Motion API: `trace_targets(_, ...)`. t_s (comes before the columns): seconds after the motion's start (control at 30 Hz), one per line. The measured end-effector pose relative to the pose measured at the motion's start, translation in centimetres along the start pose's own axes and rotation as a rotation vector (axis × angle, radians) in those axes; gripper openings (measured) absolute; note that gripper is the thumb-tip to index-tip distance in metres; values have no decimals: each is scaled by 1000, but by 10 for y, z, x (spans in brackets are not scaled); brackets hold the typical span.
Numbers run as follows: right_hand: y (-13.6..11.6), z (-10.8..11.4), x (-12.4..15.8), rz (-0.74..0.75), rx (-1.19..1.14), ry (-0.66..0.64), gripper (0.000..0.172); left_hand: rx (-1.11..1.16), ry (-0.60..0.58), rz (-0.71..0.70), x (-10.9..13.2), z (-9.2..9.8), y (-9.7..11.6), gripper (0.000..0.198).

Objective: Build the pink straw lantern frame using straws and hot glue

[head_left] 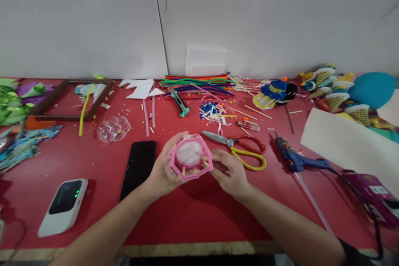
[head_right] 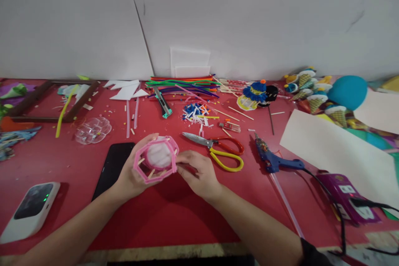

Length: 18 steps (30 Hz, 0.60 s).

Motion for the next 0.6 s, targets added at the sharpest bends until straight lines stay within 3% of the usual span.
trace_targets(0.3,4,-1,0,-99,-56,38,10,-12,0,19,-2,-2,0,83)
trace_targets(0.6,1,2,1,-49,-35,68,7,-68,25,-95,3,-5,6,70)
Point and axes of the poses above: each hand's wrist, its own x-axis away from the middle knuckle, its own z-axis out of the back of the hand, y = z × x, the point moved 3 cm from there along -x, towards the middle knuckle, and after that the axes turned 2 degrees about -z, right-handed, at the moved point
